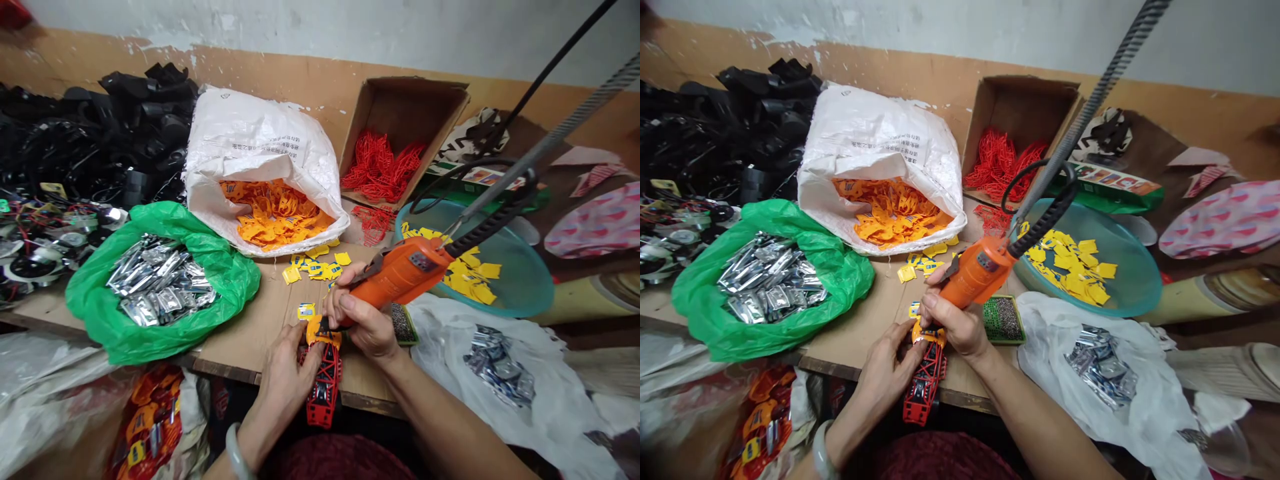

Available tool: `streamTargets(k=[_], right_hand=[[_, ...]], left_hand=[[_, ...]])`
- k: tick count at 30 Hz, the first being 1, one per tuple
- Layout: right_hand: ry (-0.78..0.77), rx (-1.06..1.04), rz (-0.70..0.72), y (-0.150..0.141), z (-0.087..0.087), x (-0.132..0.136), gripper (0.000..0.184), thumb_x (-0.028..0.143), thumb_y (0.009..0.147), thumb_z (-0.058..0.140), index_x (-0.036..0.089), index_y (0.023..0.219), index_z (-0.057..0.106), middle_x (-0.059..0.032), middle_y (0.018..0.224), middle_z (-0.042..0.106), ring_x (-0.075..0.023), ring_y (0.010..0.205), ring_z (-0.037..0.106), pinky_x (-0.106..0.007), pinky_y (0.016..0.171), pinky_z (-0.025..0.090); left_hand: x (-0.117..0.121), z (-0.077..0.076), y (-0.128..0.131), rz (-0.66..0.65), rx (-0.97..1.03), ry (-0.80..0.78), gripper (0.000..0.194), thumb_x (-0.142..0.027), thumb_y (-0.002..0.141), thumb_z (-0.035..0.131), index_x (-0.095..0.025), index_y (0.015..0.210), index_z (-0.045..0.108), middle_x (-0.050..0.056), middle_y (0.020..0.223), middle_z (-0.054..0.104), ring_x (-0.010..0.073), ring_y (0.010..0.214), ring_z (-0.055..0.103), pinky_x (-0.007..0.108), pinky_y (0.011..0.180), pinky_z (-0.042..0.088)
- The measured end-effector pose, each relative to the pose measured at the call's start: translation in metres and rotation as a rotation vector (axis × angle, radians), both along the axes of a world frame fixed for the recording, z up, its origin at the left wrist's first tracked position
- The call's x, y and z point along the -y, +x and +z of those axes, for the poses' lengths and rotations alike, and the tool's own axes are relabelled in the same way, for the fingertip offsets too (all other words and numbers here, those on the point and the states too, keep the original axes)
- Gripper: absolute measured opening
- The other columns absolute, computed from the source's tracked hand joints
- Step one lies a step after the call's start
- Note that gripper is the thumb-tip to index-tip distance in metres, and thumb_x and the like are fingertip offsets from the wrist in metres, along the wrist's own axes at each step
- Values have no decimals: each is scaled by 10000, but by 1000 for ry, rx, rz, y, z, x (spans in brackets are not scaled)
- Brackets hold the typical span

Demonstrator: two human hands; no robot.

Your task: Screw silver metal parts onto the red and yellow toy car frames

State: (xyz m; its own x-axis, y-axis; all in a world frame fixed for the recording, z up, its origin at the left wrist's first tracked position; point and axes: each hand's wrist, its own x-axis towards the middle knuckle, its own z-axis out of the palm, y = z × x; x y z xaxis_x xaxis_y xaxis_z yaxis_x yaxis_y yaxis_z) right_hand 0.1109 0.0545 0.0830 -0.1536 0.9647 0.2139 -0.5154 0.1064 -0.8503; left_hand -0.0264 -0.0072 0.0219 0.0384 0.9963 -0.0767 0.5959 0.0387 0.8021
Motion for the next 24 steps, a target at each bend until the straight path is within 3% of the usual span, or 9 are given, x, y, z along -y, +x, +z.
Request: streamTargets(k=[13,24], right_hand=[[-20,51,4,3,0,-2,253,326,804,743,228,953,565,90,557,551,-120,425,522,-295,519,467],[-28,74,35,2,-8,-2,283,341,827,749,232,995,549,88,596,555,-124,449,533,-311,538,480]], left_hand=[[0,0,2,-4,-5,-1,306,-340,907,592,-174,1140,701,108,947,749,275,841,707,366,717,498],[-2,0,3,6,31,-35,320,-331,897,603,-158,1143,713,92,897,703,259,815,672,351,706,475]])
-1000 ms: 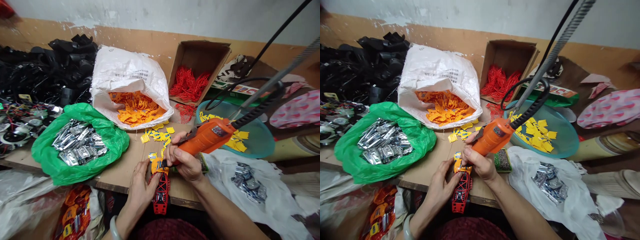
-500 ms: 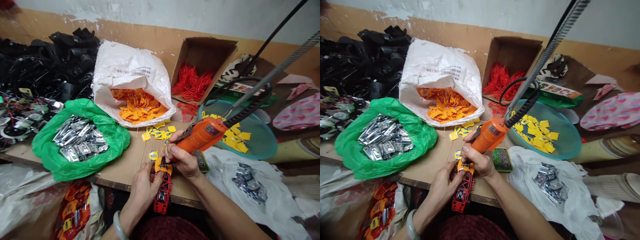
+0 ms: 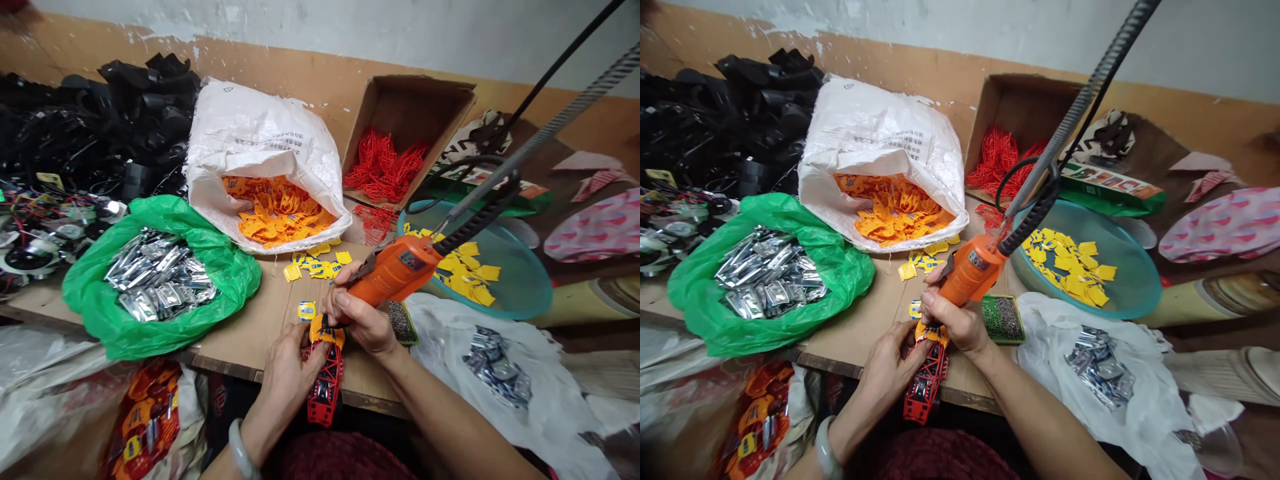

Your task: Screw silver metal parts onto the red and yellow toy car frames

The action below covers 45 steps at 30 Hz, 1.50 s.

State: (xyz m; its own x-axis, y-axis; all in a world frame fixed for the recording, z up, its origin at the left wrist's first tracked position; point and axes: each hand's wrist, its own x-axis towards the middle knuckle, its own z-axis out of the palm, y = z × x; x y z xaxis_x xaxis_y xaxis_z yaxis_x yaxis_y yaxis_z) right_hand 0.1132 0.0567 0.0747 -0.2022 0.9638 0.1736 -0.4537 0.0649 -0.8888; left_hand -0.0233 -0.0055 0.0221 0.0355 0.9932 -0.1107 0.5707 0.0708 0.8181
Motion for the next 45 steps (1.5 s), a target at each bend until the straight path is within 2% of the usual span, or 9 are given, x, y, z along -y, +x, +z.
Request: streamTargets(k=[3,9,11,14,20,31,34,37,45], right_hand=[[-5,24,-9,-1,1,0,301,365,815,755,236,977,537,88,595,550,-127,449,531,-315,539,481],[50,0,-6,1,10,2,257,351,831,737,245,970,549,94,558,515,-124,436,505,-299,513,455],[52,-18,-7,3,13,4,245,341,834,734,246,969,553,91,559,511,-125,438,500,-295,506,447],[49,-24,-11,3,18,6,248,350,830,733,240,970,560,85,554,511,-128,430,489,-303,506,449],[85,-58,-4,1,20,7,231,332,841,732,246,968,559,86,549,520,-123,430,500,-282,494,446],[50,-68,-7,0,23,8,249,364,810,735,247,937,556,84,518,505,-136,405,479,-310,486,458],[47,-55,-25,1,24,7,262,376,806,734,243,940,553,80,522,511,-135,408,480,-309,487,449],[59,-39,-54,3,23,4,268,367,806,742,243,951,555,84,533,513,-133,417,489,-302,487,447],[53,7,-45,5,9,-2,260,354,825,751,254,976,563,81,560,529,-141,448,504,-299,489,427]], left_hand=[[-1,-2,0,-1,1,-6,301,-328,894,606,-167,1123,717,63,828,688,241,755,649,344,676,466],[2,-11,4,120,234,110,403,-297,863,656,-154,1239,638,84,989,674,234,845,676,358,730,548],[4,-11,4,152,248,198,332,-279,877,650,-167,1189,659,76,975,650,234,867,675,361,754,558],[6,-8,3,126,203,317,200,-238,904,632,-182,1079,709,70,943,642,229,891,669,370,809,550],[6,-2,4,94,125,438,145,-170,914,614,-188,915,758,55,798,652,223,809,648,345,725,521],[5,-5,3,99,255,293,172,-244,910,623,-206,803,752,49,775,672,222,782,671,341,708,534],[5,-7,3,118,252,260,138,-281,886,661,-202,951,753,58,852,683,234,831,686,355,745,553],[8,-9,4,154,190,207,304,-321,854,693,-181,1125,698,84,951,686,264,899,698,388,789,566],[8,-2,2,2,46,48,331,-387,949,560,-188,1161,717,98,923,697,286,860,698,397,765,518]])
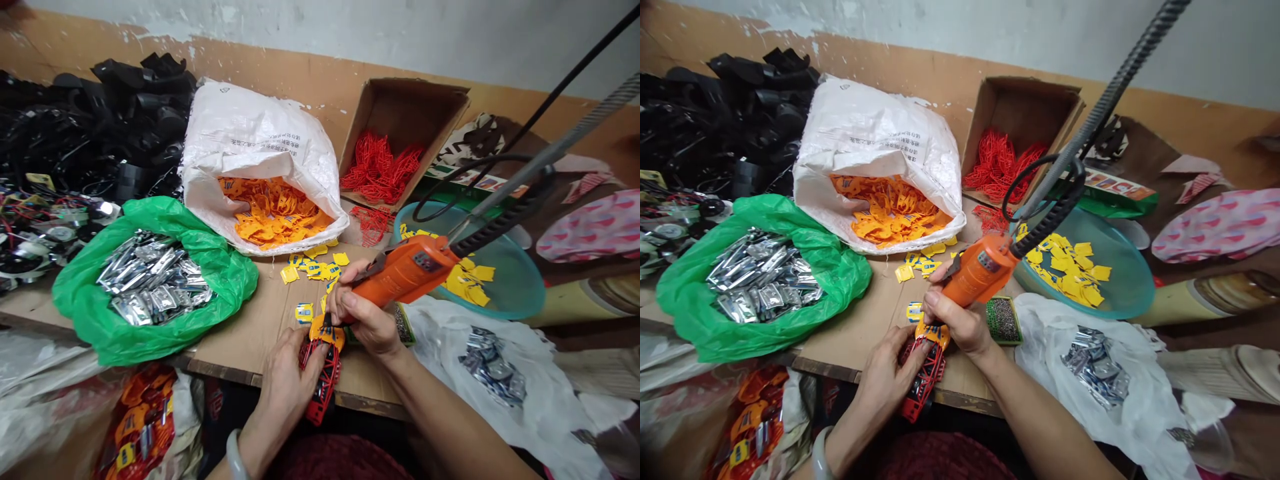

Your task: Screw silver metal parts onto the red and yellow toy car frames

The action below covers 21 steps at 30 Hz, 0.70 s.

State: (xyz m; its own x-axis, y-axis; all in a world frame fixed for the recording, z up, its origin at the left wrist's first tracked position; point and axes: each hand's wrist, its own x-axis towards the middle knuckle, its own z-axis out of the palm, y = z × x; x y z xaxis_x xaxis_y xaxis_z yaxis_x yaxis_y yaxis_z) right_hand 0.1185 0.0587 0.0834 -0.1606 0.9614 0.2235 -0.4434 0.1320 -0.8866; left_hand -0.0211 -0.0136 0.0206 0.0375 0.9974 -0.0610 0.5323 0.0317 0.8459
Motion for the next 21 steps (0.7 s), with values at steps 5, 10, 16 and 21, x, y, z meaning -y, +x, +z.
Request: streamTargets(k=[5,10,16,21], right_hand=[[-4,-7,13,0,-3,0,263,361,834,759,264,974,559,85,570,520,-133,449,497,-291,483,419],[-19,24,-6,-1,-5,0,273,364,823,755,245,975,562,85,583,517,-128,442,505,-297,500,436],[-21,43,4,-1,-5,1,283,372,812,758,247,962,552,86,584,512,-124,443,512,-290,501,450],[-20,48,88,0,-4,1,274,369,818,764,252,920,539,89,582,520,-110,438,501,-274,498,454]], left_hand=[[-3,1,-1,-12,17,-41,345,-409,945,563,-186,1147,734,95,892,684,281,833,681,376,736,490],[-3,3,-1,-9,56,-91,368,-412,933,573,-181,1166,741,93,896,667,279,845,666,366,744,473],[-3,0,-1,-1,109,-106,370,-415,920,587,-183,1155,754,83,873,640,278,830,650,356,726,454],[-2,-2,0,10,163,-62,347,-411,916,603,-186,1120,772,70,833,615,259,772,628,341,689,443]])
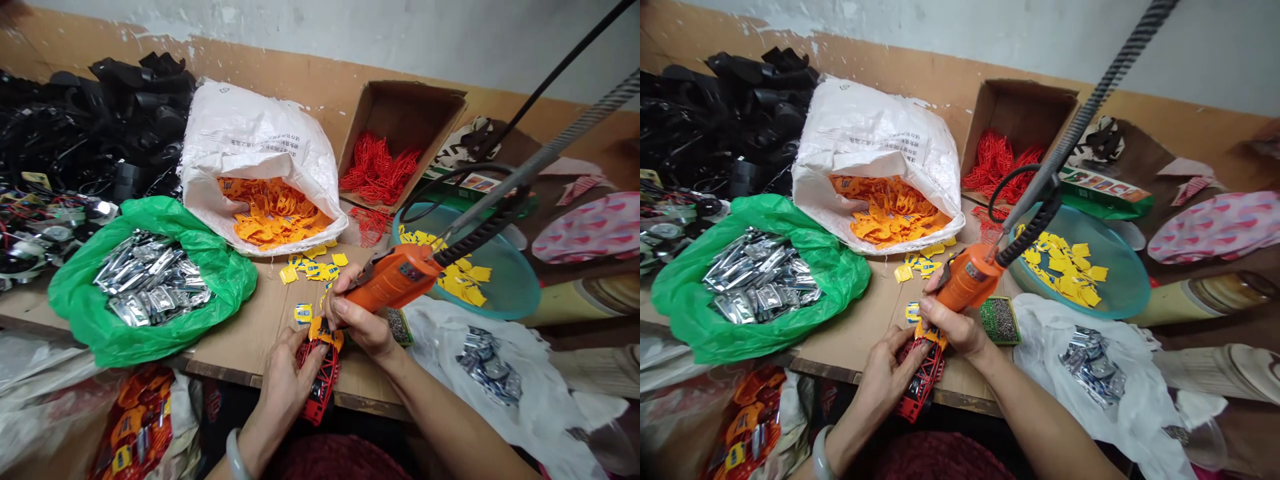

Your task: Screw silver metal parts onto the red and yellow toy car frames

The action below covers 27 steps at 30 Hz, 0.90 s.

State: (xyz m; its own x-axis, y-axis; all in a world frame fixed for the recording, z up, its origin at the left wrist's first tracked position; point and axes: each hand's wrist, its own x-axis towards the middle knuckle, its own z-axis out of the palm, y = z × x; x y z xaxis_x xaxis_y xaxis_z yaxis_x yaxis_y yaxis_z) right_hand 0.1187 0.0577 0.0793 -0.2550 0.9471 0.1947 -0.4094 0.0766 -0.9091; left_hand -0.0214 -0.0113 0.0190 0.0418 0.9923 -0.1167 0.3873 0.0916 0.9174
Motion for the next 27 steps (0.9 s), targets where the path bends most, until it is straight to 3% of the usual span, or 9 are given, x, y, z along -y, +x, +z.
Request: streamTargets(k=[9,11,14,18,21,23,24,25,27], right_hand=[[-40,5,-8,-4,-4,-5,286,402,799,746,244,940,554,102,555,483,-104,416,469,-281,501,457],[-24,2,-82,-1,-2,-8,282,410,801,732,238,960,575,98,556,475,-108,418,463,-283,490,457],[44,61,-301,11,5,-15,293,391,810,749,234,1012,605,79,607,537,-124,464,521,-289,511,483],[149,223,-529,30,17,-20,401,369,826,765,239,1173,612,-11,923,695,-202,802,690,-374,793,571],[209,322,-804,32,14,-3,538,325,837,759,252,1328,553,-88,1282,635,-255,1165,633,-440,1021,507],[209,353,-869,25,2,19,536,306,891,699,269,1390,508,-117,1373,578,-270,1277,572,-441,1025,514],[187,405,-792,20,-6,30,473,305,917,664,270,1370,531,-122,1357,588,-268,1258,585,-428,1000,533],[131,504,-624,13,-15,42,416,308,940,627,268,1350,564,-122,1366,595,-266,1245,598,-418,1001,539],[24,634,-331,-2,-31,59,450,335,951,604,261,1393,560,-126,1409,592,-278,1266,599,-412,1002,551]], left_hand=[[-1,-4,3,55,95,8,354,-412,865,670,-172,1094,792,76,832,626,259,771,628,351,702,466],[1,-6,2,95,139,-2,407,-427,847,684,-143,1122,781,84,844,637,266,792,631,365,725,480],[6,-5,-3,182,222,-12,476,-454,836,692,-119,1168,757,61,805,626,241,741,609,355,697,490],[9,-4,-14,322,297,-9,528,-473,765,769,-118,1155,756,25,741,622,198,657,578,318,629,476],[8,-3,-23,433,391,-49,586,-504,713,815,-118,1147,745,20,734,652,192,660,604,304,628,494],[8,-2,-27,510,479,-67,630,-516,685,839,-123,1164,723,38,789,699,200,704,640,303,658,523],[7,-1,-29,539,517,-70,643,-516,676,848,-128,1170,711,48,821,720,202,722,653,302,670,535],[7,1,-30,560,553,-71,645,-515,672,853,-136,1170,701,59,855,737,205,743,667,303,684,546],[6,5,-31,556,608,-72,609,-506,682,851,-155,1152,690,81,931,763,219,810,697,314,741,569]])
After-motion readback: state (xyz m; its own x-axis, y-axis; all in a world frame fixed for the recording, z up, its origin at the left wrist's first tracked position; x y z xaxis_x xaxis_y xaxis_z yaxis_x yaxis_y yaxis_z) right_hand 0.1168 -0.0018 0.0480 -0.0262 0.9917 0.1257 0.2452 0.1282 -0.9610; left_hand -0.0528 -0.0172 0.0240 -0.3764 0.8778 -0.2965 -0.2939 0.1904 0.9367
